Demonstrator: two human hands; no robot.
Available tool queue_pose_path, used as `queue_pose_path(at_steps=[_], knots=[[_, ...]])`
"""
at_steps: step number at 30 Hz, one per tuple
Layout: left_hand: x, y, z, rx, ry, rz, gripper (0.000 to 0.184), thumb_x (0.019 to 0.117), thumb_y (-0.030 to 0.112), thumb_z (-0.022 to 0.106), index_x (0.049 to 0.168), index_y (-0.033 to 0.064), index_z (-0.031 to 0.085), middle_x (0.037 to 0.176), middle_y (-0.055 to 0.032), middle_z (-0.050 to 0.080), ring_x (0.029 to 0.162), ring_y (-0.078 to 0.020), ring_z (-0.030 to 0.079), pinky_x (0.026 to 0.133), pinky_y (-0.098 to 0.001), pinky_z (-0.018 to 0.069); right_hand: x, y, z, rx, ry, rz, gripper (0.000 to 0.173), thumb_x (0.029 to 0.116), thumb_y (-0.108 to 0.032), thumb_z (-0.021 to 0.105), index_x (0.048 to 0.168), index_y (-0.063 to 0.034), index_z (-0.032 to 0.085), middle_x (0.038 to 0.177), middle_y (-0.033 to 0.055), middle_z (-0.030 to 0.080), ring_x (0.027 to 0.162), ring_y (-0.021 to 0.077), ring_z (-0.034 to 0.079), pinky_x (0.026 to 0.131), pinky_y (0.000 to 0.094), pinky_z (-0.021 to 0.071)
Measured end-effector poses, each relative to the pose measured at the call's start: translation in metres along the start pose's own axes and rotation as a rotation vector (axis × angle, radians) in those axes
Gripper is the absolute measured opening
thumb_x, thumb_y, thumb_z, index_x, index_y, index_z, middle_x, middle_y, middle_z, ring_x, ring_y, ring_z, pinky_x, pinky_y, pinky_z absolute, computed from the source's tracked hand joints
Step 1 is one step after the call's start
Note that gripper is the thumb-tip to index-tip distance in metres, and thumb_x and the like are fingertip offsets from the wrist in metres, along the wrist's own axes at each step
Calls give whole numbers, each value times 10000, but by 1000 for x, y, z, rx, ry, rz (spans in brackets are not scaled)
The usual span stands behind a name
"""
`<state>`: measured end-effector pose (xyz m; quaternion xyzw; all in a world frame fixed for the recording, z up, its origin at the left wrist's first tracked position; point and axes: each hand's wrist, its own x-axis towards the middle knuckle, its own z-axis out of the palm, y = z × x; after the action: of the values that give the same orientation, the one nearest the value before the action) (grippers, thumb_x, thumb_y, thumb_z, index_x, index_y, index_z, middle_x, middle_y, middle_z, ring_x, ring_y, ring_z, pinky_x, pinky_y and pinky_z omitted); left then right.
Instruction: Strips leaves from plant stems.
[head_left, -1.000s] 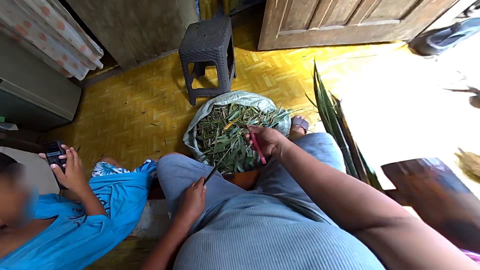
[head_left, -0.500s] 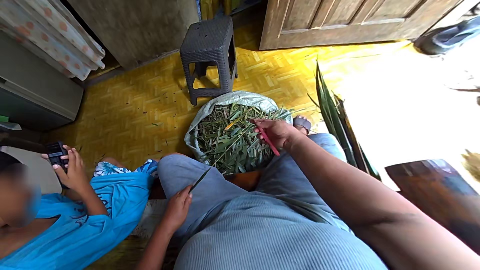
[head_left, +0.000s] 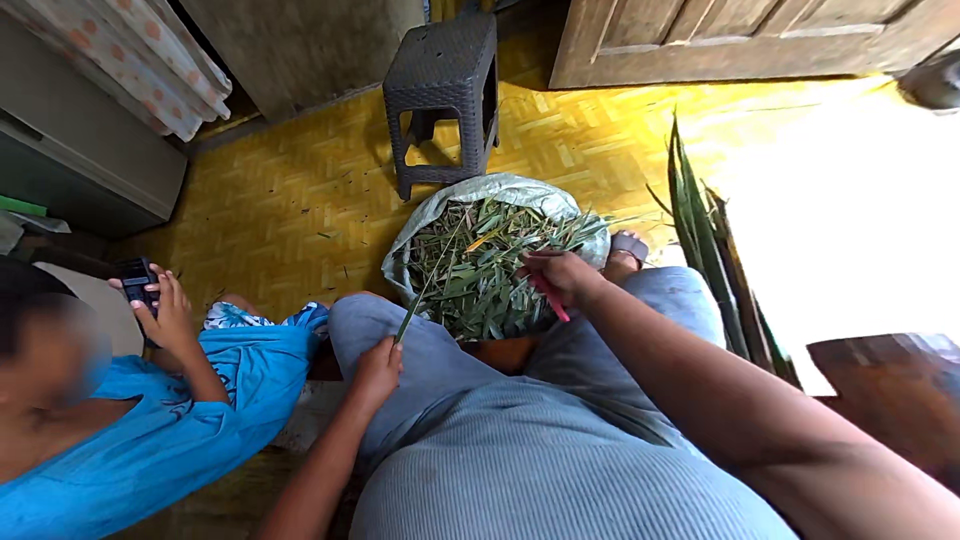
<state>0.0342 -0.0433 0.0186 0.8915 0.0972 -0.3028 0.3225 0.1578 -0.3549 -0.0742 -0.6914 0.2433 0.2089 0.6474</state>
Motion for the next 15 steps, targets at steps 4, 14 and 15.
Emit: queue_pose_path(at_steps=[4,14,15], knots=[[32,27,12,42,1,39,412,1148,250,319,1401,8,536,992,-140,686,739,-187,668,727,-353,572,-29,2,24,-281,-202,-216,389,1122,-264,440,1441,-58,525,1033,90,664,750,126,564,696,318,486],[83,85,30,111,-37,63,386,1139,235,352,1272,-28,602,1013,-178,701,760,-218,681,763,-387,571,-83,-3,57,-774,-280,-574,424,1124,-255,423,1470,-41,540,1358,229,624,1222,399,630,1059,584,463],[85,88,31,116,-42,61,361,1132,212,362,1265,-26,599,1017,-179,703,759,-216,685,760,-383,573,-82,-1,57,-781,-273,-576,426,1126,-260,416,1468,-40,542,1356,228,628,1223,400,631,1059,585,464]])
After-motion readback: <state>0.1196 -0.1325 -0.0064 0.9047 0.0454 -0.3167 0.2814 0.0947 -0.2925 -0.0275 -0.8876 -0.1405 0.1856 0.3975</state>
